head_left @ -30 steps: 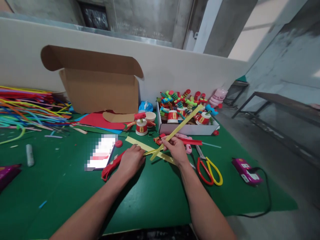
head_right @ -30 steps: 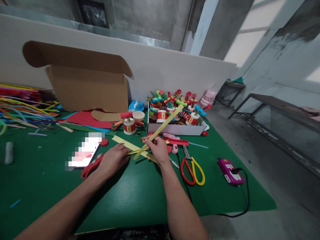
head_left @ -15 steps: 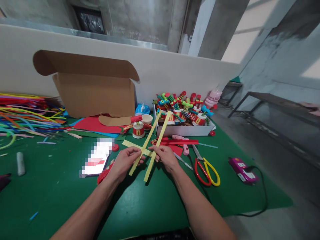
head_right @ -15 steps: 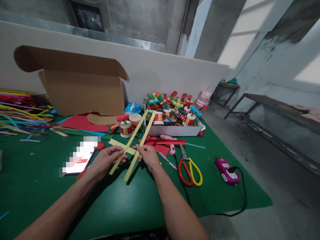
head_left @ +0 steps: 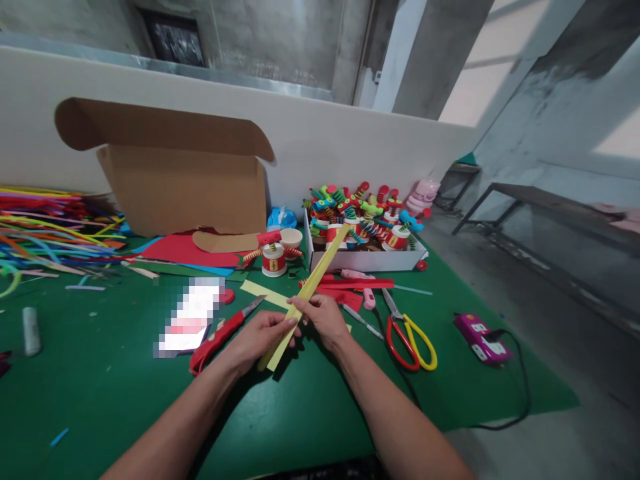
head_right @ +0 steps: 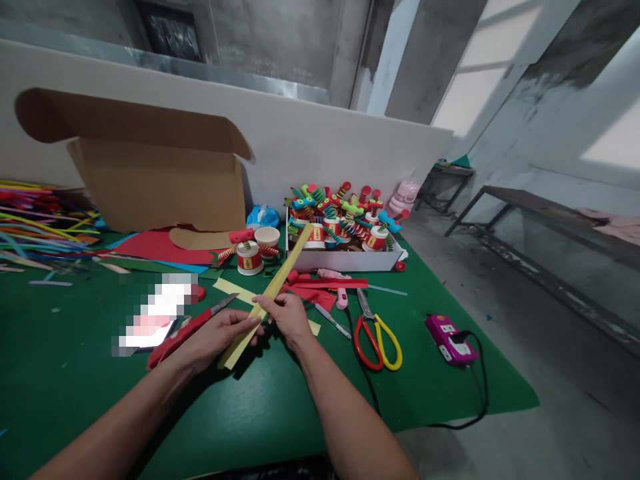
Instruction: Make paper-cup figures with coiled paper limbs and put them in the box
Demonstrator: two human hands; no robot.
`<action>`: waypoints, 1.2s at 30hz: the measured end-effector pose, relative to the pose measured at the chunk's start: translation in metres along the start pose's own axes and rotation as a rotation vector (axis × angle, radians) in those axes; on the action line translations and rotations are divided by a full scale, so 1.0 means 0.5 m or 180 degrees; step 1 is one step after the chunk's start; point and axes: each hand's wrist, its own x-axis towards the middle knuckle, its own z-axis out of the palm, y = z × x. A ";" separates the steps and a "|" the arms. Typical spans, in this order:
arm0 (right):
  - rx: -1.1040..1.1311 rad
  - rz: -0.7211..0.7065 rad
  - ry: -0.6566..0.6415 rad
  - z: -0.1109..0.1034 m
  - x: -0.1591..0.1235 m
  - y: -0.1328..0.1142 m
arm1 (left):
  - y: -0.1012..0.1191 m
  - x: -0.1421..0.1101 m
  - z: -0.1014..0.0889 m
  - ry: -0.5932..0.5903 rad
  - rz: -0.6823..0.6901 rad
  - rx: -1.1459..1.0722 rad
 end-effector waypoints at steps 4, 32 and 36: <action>0.0207 -0.0183 0.0316 -0.029 0.011 -0.021 | 0.000 -0.003 -0.011 -0.0283 -0.0107 0.0101; 0.1099 0.0062 -0.0990 0.038 -0.017 -0.005 | 0.016 -0.013 -0.025 -0.0241 -0.0011 0.0128; 0.1344 0.0163 -0.0841 0.033 -0.015 0.001 | 0.010 -0.009 -0.015 -0.0402 -0.0189 0.0067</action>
